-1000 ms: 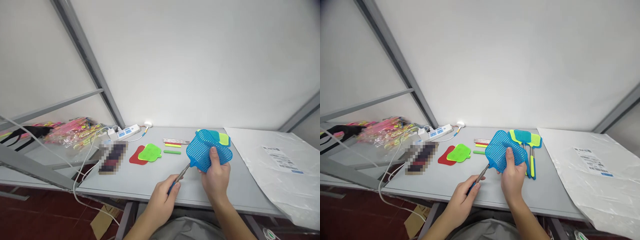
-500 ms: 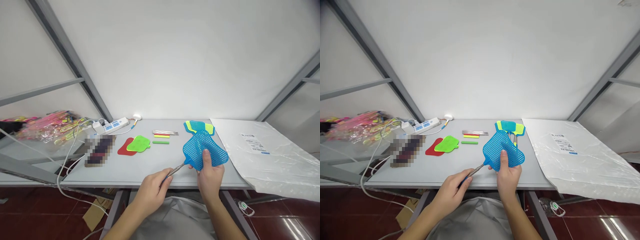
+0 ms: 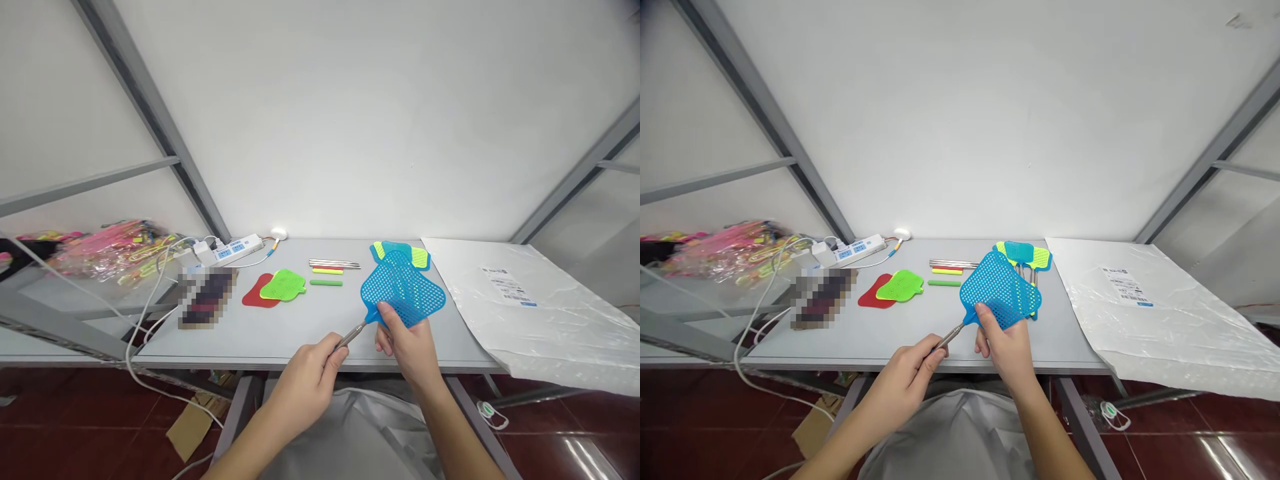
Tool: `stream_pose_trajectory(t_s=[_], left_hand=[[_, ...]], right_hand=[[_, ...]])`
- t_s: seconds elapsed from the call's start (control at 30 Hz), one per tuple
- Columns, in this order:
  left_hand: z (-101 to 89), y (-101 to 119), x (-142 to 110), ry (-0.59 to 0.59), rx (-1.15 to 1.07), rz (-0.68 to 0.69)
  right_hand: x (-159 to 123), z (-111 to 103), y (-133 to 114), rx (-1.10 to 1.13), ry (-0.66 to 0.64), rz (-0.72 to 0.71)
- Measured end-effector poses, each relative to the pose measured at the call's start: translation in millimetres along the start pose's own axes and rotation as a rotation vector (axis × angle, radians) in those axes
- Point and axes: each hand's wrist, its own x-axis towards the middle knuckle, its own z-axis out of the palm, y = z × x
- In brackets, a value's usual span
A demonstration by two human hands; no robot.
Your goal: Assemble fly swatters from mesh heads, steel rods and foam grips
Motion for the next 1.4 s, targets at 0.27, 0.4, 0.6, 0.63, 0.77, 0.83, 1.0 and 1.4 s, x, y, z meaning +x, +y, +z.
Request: stream_pose_trajectory(t_s=[0.27,0.4,0.6,0.63,0.77,0.83,1.0,1.4], left_hand=[[-5.8,-2,-4,-0.066,0.04,-0.058],[-5.3,-2,-7,-0.047,-0.084,-0.039],[2.8,-3,-3,-0.01,-0.23,-0.016],[2.6,-3,-3,-0.015,-0.212,-0.021],[-2.0,-5,-3,-0.071,-0.065,-0.057],[-4.8,-6,-4,-0.109,0.029,-0.072],[-11.7,-7,-5,-0.09,0.284,-0.075],[-0.2,-2,5,0.059,0.502,-0.039]], right_hand=[[-7,9,21,-0.094,-0.164,0.077],[-16,19,27,-0.158,-0.252,0.103],[-16,21,29,-0.175,-0.332,0.074],[-15,20,29,-0.187,-0.322,0.054],[-5,9,23,-0.215,-0.204,0.007],[2,0,19,-0.215,-0.136,-0.022],[14,-15,17,-0.172,-0.07,-0.07],[-22,34,47,-0.007,-0.078,0.014]])
